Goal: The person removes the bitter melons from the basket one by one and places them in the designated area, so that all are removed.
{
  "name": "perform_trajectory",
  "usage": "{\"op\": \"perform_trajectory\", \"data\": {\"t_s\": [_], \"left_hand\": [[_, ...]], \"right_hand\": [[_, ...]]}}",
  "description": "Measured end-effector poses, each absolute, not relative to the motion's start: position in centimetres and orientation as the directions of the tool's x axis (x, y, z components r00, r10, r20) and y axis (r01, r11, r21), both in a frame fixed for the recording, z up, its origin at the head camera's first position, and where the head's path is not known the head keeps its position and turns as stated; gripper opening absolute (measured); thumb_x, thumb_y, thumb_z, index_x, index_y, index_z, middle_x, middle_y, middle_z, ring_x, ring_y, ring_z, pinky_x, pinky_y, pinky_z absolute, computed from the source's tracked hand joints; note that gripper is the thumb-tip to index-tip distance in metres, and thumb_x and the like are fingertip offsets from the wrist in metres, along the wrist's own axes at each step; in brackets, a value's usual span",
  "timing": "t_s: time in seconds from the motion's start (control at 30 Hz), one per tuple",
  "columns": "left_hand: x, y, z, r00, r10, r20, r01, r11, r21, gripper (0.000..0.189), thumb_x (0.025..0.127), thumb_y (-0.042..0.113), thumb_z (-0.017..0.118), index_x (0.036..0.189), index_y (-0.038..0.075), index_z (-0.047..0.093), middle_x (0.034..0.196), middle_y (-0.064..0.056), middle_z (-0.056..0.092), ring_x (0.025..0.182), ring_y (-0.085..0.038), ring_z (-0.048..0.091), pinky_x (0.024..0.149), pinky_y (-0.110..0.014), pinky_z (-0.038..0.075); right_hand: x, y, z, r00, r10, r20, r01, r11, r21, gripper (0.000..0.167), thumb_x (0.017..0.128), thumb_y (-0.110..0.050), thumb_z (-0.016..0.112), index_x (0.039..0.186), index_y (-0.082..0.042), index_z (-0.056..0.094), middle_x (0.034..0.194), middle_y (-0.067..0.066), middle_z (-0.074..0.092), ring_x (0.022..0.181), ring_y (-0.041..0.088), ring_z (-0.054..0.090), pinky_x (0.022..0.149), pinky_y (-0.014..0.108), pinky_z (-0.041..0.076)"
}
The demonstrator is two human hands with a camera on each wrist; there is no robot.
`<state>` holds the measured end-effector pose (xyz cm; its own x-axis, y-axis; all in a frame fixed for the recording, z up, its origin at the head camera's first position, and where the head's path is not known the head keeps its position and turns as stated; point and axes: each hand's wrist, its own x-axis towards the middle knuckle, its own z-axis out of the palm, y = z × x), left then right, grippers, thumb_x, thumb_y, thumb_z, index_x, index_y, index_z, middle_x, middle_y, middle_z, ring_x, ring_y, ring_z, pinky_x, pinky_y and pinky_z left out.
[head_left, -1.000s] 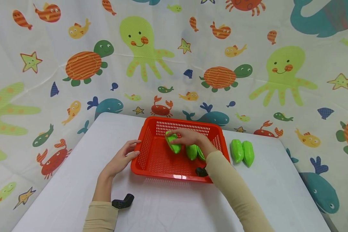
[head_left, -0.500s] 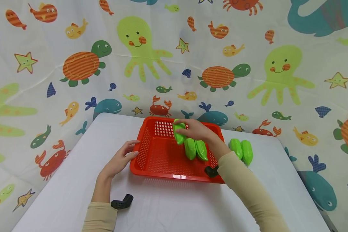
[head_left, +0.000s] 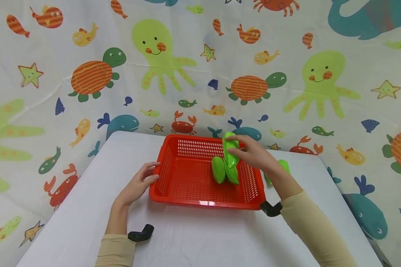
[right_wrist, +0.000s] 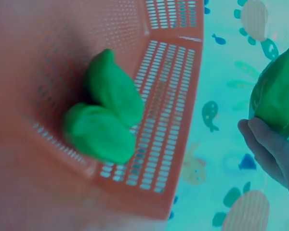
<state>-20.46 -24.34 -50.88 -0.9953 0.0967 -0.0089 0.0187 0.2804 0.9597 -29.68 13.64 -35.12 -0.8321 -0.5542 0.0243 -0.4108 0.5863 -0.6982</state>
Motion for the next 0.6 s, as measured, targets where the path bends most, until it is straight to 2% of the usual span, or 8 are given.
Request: {"op": "perform_trajectory", "data": {"t_s": [0.3,0.5,0.6], "left_hand": [[-20.5,-24.0,-50.9,-0.996,0.093,-0.003,0.022,0.267,0.964,0.049,0.098,0.035,0.058,0.144,0.028,0.04,0.147,-0.016,0.04,0.134,-0.039,0.037,0.098,-0.059,0.045],[-20.5,-24.1,-50.8,-0.996,0.089,-0.003,0.022,0.27,0.963,0.049,0.098,0.035,0.059,0.143,0.029,0.041,0.146,-0.016,0.04,0.134,-0.039,0.037,0.098,-0.059,0.045],[-20.5,-24.0,-50.8,-0.996,0.089,-0.006,0.019,0.273,0.962,0.05,0.098,0.035,0.059,0.144,0.028,0.04,0.147,-0.016,0.04,0.135,-0.039,0.036,0.098,-0.059,0.045]], "right_hand": [[-27.5,17.6,-37.1,-0.872,-0.486,0.053,-0.366,0.576,-0.731,0.043,0.095,-0.03,0.065,0.134,-0.016,0.057,0.141,0.011,0.047,0.129,0.033,0.045,0.092,0.047,0.053],[-26.3,19.3,-37.9,-0.89,-0.457,0.003,-0.284,0.549,-0.786,0.046,0.094,-0.027,0.066,0.136,-0.013,0.054,0.144,0.017,0.043,0.116,0.043,0.058,0.08,0.044,0.058],[-25.8,20.1,-38.3,-0.897,-0.442,-0.013,-0.26,0.552,-0.792,0.047,0.094,-0.028,0.066,0.136,-0.014,0.053,0.143,0.018,0.042,0.111,0.043,0.06,0.076,0.043,0.059]]}}
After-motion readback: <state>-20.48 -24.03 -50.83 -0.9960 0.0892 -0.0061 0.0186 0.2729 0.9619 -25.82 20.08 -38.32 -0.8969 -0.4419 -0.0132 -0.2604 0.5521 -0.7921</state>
